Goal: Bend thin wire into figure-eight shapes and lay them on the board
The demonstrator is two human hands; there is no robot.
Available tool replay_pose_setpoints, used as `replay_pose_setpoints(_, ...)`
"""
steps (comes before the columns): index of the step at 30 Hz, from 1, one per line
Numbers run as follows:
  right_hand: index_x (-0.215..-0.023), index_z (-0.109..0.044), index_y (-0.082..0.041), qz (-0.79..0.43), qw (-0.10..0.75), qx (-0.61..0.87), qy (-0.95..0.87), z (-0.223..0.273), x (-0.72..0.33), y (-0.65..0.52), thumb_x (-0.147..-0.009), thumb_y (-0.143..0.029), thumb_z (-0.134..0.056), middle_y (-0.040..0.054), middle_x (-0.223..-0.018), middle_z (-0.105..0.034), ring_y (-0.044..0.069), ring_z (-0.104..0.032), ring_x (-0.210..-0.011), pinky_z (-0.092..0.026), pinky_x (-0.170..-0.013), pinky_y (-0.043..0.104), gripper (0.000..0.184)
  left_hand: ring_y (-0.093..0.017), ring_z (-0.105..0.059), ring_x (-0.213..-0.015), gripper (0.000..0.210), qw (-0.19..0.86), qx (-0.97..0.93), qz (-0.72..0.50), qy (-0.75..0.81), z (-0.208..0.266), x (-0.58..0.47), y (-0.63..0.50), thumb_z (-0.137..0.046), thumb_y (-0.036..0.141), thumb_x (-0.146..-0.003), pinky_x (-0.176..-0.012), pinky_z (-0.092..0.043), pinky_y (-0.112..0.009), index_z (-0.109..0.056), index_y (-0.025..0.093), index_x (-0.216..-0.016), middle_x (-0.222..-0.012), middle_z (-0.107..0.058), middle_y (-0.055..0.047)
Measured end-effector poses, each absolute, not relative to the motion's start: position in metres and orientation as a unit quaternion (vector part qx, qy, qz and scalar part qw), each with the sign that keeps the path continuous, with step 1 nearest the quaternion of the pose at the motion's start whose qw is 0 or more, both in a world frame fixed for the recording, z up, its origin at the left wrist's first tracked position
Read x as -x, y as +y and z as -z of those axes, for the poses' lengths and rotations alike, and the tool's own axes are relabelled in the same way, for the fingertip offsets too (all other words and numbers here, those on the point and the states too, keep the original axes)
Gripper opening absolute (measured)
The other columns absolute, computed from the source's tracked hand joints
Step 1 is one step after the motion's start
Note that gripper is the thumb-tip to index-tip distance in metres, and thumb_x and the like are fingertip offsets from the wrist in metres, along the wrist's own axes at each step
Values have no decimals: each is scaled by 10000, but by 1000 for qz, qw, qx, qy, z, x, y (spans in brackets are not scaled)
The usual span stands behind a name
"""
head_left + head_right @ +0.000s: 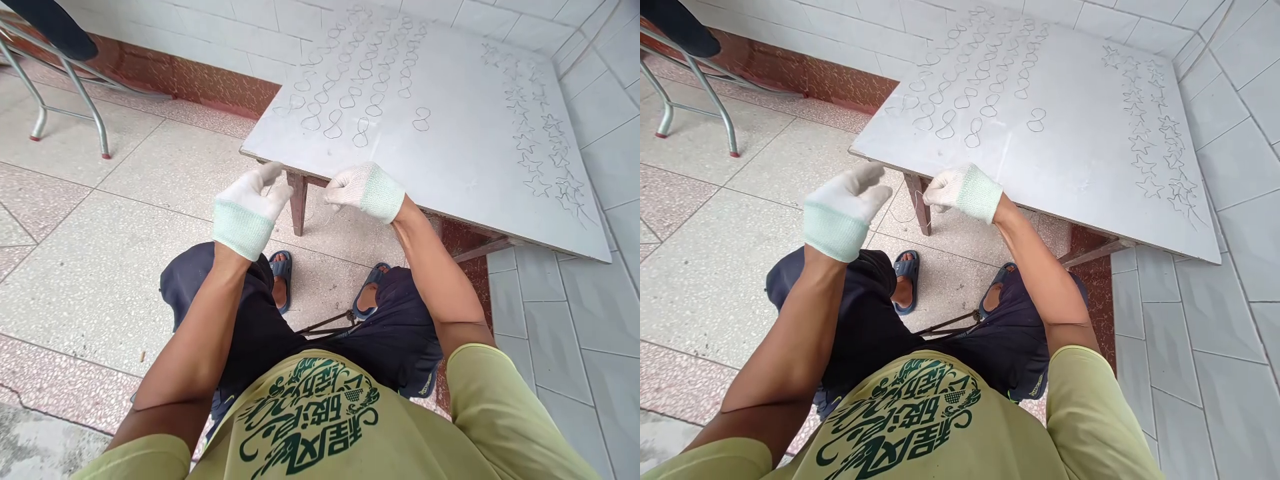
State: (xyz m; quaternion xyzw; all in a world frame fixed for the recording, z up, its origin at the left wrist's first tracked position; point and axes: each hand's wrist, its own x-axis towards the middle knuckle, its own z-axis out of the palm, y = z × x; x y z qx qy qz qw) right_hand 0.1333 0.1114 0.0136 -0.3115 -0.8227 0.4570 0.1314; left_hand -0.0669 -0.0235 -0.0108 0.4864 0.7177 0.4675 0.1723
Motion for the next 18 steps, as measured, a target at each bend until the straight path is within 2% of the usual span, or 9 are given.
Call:
replay_pose_setpoints(1,-670,-736,-180,-455,130,310,-825,-14,-134,111,-895,-273,-741,26,-712,-748,155,-661,-740,-493,-733,292,243,-300,-767,-1378,499,148,-499,-468,714,8,69,-24,-759,361,-963,-1296,-527,-439,-836,191,-1425,-1459,-835,-99)
replay_pose_setpoints(3,-673,-745,-184,-449,133,307,-828,-15,-135,110,-886,-258,-743,24,-725,-762,158,-679,-756,-499,-745,292,225,-314,-798,-1299,413,159,-538,-441,700,6,71,-20,-750,365,-967,-1243,-565,-455,-885,206,-1323,-1335,-879,-84)
replay_pose_setpoints(7,-698,-778,-190,-437,137,308,-833,-14,-137,107,-887,-290,-775,21,-727,-776,163,-696,-755,-504,-743,298,213,-312,-829,-1005,213,261,-585,-390,662,12,75,0,-758,398,-930,-955,-657,-431,-909,251,-957,-900,-878,-50)
replay_pose_setpoints(11,-648,-752,-190,-428,148,324,-830,-19,-135,103,-925,-295,-781,35,-711,-774,179,-722,-771,-518,-754,305,298,-239,-754,-783,167,298,-571,-391,658,14,71,10,-722,345,-853,-796,-598,-378,-826,241,-773,-702,-794,-30)
replay_pose_setpoints(16,-628,-739,-198,-446,152,351,-809,-30,-130,97,-956,-274,-775,45,-706,-778,195,-752,-774,-547,-758,301,339,-148,-652,-746,220,350,-507,-461,639,11,52,-2,-628,330,-881,-802,-505,-359,-734,196,-742,-569,-647,23)
replay_pose_setpoints(18,-636,-743,-197,-454,153,352,-804,-31,-129,97,-958,-273,-779,44,-707,-779,193,-754,-775,-553,-759,299,333,-109,-599,-715,225,358,-452,-508,639,17,43,-8,-662,381,-882,-765,-472,-347,-720,193,-773,-615,-652,40)
